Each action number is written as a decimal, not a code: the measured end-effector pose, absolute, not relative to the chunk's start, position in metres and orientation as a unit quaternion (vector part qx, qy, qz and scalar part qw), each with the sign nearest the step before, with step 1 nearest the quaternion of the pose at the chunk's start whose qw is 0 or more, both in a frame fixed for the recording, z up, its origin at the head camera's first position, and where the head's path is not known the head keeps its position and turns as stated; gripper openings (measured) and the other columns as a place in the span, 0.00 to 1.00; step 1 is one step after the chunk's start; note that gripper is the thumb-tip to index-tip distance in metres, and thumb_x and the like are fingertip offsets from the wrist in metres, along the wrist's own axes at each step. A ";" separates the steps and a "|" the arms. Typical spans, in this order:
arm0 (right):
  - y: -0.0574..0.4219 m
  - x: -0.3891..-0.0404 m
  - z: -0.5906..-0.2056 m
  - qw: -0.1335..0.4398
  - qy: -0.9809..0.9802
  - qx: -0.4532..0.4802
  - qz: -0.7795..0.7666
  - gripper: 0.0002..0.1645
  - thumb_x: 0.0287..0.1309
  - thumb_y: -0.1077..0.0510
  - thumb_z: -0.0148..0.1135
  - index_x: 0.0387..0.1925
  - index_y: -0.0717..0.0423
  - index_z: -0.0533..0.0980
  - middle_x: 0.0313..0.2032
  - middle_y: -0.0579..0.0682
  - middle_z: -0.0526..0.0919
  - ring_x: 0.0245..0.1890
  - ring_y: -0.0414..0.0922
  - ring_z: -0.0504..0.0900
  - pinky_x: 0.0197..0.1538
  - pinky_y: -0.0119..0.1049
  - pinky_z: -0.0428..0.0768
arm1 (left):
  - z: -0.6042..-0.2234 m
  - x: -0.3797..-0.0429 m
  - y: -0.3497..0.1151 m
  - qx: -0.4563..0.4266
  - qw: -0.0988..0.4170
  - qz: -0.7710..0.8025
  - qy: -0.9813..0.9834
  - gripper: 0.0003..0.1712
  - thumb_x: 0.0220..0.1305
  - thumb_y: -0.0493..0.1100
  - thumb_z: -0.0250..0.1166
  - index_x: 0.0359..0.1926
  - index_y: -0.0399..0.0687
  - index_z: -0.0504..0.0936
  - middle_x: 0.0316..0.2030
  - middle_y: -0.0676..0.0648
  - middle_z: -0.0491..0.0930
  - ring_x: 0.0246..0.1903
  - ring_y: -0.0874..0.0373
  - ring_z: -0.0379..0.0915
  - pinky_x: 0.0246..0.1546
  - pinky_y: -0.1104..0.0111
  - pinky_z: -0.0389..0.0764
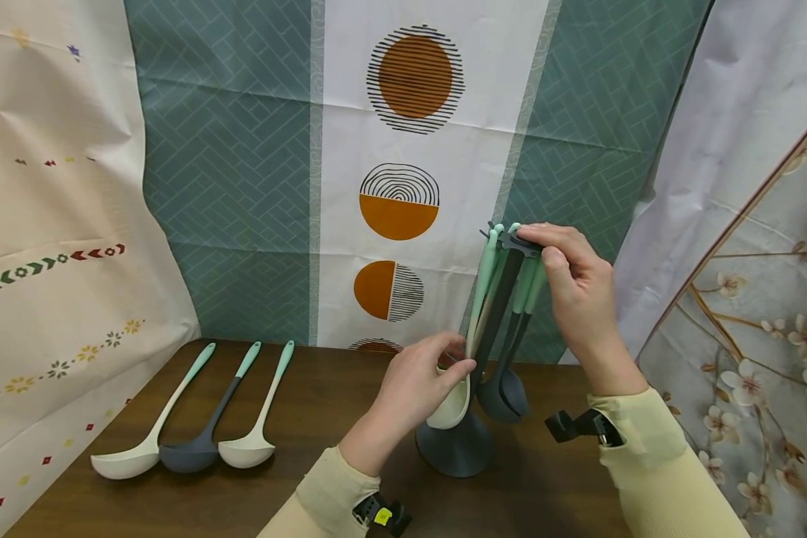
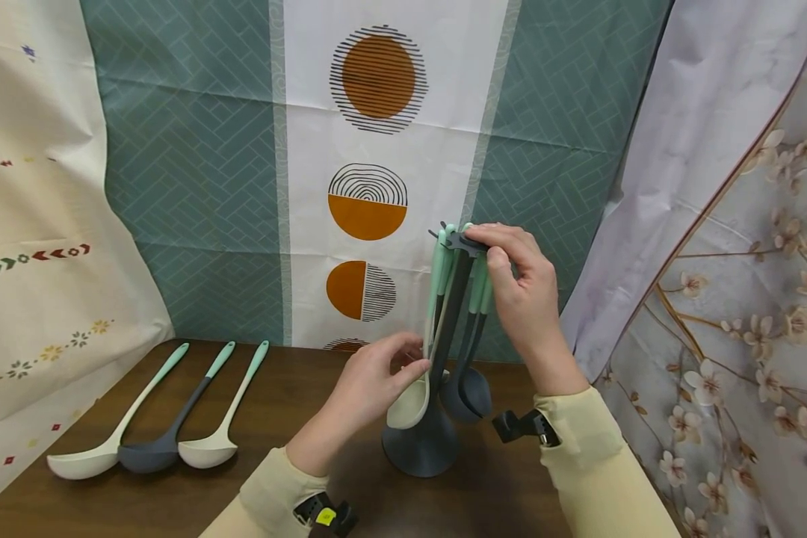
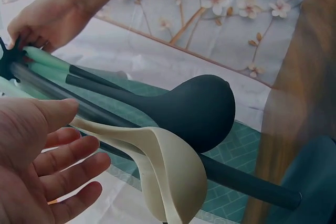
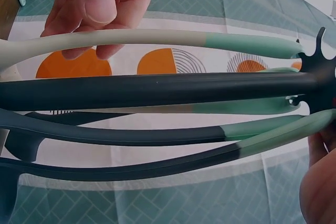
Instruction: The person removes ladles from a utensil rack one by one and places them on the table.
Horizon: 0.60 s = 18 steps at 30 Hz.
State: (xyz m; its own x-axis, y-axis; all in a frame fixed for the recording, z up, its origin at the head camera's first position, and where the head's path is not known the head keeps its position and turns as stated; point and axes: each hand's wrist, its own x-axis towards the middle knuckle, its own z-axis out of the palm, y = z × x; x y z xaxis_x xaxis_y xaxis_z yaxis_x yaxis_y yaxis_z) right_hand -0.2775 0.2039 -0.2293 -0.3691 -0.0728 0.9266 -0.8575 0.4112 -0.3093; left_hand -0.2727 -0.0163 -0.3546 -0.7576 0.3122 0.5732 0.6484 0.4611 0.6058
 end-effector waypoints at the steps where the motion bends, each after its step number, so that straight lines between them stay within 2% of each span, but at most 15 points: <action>1: 0.204 -0.277 -0.229 0.454 -0.707 0.328 0.432 0.19 0.83 0.60 0.54 0.58 0.60 0.89 0.58 0.52 0.89 0.63 0.45 0.82 0.67 0.35 0.75 | -0.355 -0.273 -0.016 -0.288 0.195 -0.432 -0.832 0.16 0.75 0.47 0.75 0.58 0.50 0.87 0.46 0.54 0.90 0.46 0.53 0.87 0.47 0.58 0.84; 10: 0.205 -0.279 -0.228 0.447 -0.711 0.331 0.430 0.20 0.84 0.57 0.54 0.59 0.57 0.89 0.59 0.52 0.89 0.65 0.47 0.81 0.68 0.37 0.75 | -0.355 -0.274 -0.015 -0.289 0.193 -0.430 -0.833 0.08 0.75 0.46 0.75 0.50 0.53 0.88 0.42 0.57 0.89 0.46 0.53 0.87 0.47 0.59 0.84; 18: 0.203 -0.279 -0.229 0.446 -0.711 0.322 0.439 0.19 0.83 0.59 0.54 0.58 0.61 0.88 0.58 0.51 0.89 0.65 0.44 0.81 0.69 0.35 0.74 | -0.357 -0.274 -0.013 -0.289 0.183 -0.431 -0.835 0.05 0.74 0.46 0.76 0.46 0.55 0.88 0.40 0.59 0.88 0.44 0.58 0.86 0.47 0.60 0.85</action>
